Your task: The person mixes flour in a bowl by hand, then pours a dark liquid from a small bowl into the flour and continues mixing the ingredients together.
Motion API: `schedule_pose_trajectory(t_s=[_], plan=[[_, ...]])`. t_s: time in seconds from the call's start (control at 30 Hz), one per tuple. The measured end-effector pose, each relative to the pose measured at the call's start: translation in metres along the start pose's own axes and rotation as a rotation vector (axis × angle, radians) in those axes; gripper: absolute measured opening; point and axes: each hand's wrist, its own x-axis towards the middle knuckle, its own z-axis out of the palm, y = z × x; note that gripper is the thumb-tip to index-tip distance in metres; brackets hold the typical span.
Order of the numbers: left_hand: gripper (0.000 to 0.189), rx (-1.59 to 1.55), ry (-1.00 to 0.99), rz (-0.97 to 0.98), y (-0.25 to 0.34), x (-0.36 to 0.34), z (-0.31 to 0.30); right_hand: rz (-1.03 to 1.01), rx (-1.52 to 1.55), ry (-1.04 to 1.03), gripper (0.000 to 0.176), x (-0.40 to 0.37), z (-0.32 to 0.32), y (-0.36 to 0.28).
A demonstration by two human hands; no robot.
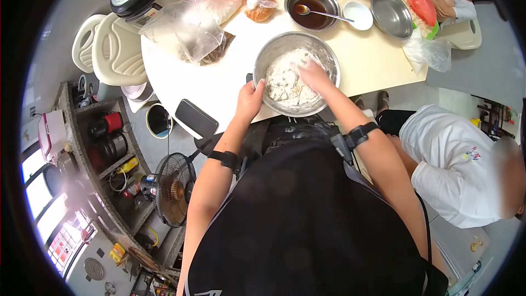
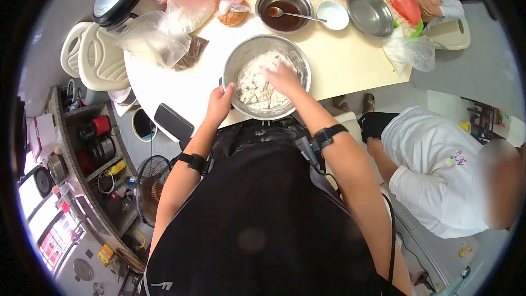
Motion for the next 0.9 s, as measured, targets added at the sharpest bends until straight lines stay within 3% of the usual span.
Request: schedule_pose_trajectory(t_s=[0.03,0.13,0.23,0.3,0.4,0.53,0.63,0.67,0.77,0.9], plan=[[0.045,0.051,0.041,-0.004,0.007,0.000,0.001,0.114,0.140,0.053,0.055,0.005,0.005,-0.006],[0.047,0.162,0.130,-0.018,0.017,0.000,0.007,0.178,0.135,-0.081,0.046,0.008,0.005,-0.015],[0.049,0.168,0.172,-0.014,0.013,0.001,0.006,-0.006,0.310,-0.075,0.039,0.009,-0.002,-0.017],[0.050,0.139,0.189,0.004,0.012,0.002,0.008,-0.063,0.255,-0.063,0.032,-0.005,-0.009,-0.033],[0.053,0.127,0.206,0.000,0.024,-0.001,0.010,-0.371,0.196,0.031,0.026,-0.015,-0.003,-0.048],[0.054,0.125,0.209,-0.008,0.022,-0.003,0.012,-0.340,-0.182,-0.079,0.029,-0.031,0.002,-0.063],[0.054,0.075,0.227,-0.020,0.024,-0.002,0.017,-0.441,-0.219,0.211,0.032,-0.037,0.037,-0.044],[0.054,0.054,0.234,-0.023,0.025,-0.003,0.019,-0.573,-0.316,0.384,0.034,-0.040,0.050,-0.036],[0.053,0.070,0.250,-0.007,0.030,-0.002,0.018,-0.367,-0.383,0.043,0.035,-0.063,0.034,-0.058],[0.051,0.144,0.203,-0.068,0.027,0.002,0.014,-0.453,-0.573,0.161,0.028,-0.047,0.045,-0.053]])
